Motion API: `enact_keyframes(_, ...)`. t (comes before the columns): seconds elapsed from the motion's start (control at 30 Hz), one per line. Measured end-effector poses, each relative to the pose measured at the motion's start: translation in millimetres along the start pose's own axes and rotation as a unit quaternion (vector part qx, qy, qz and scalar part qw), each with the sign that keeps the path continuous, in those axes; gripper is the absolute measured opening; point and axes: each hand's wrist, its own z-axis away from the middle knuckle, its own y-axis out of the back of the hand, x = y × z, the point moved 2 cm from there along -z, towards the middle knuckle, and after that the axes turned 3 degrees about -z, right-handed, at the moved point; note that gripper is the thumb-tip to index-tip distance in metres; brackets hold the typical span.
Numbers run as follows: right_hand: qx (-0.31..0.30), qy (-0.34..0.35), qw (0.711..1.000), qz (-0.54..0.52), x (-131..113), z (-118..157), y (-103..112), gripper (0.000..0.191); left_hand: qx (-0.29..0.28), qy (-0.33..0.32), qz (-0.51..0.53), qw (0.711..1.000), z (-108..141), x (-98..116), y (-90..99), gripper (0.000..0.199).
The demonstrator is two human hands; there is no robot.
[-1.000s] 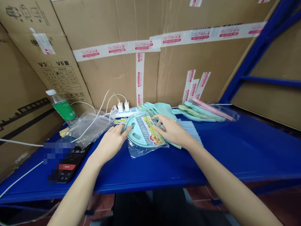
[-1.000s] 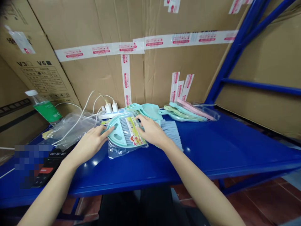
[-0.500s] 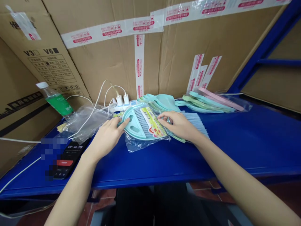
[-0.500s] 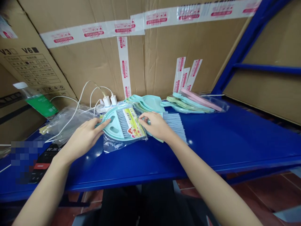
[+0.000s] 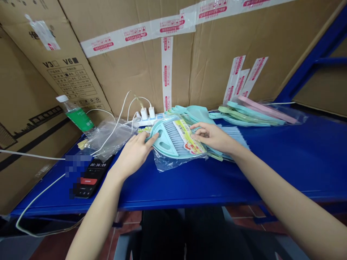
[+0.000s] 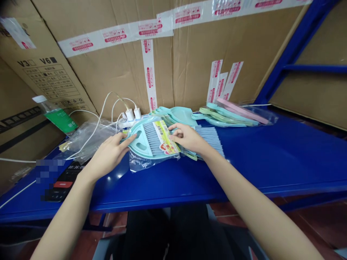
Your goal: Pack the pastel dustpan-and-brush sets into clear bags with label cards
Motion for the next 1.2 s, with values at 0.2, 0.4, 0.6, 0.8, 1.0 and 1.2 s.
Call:
enact_keyframes(0.2, 0.082, -0.006, 0.994, 0.072, 1, -1, 18, 0.020, -0.039, 0.012, 0.027, 0.999, -1, 3, 0.0, 0.040)
enact_keyframes(0.4, 0.122, 0.023, 0.980, 0.156, -33, -33, 42, 0.022, -0.097, -0.041, 0.097, 0.990, -3, 17, 5.3, 0.042)
enact_keyframes(0.6, -0.057, 0.102, 0.978, 0.173, -73, -103, -9, 0.027, -0.123, -0.045, 0.151, 0.980, -5, 24, 6.1, 0.043)
enact_keyframes(0.8, -0.134, 0.063, 0.971, 0.189, -51, -138, -64, 0.031, -0.129, -0.037, 0.142, 0.981, -4, 21, 8.5, 0.043)
enact_keyframes(1.0, -0.048, 0.089, 0.982, 0.157, -65, -116, -23, 0.009, -0.122, -0.004, 0.125, 0.985, -2, 14, 9.7, 0.042)
enact_keyframes(1.2, -0.015, 0.054, 0.994, 0.090, -60, -41, 12, 0.016, -0.083, 0.038, 0.126, 0.988, -1, 2, 9.4, 0.038)
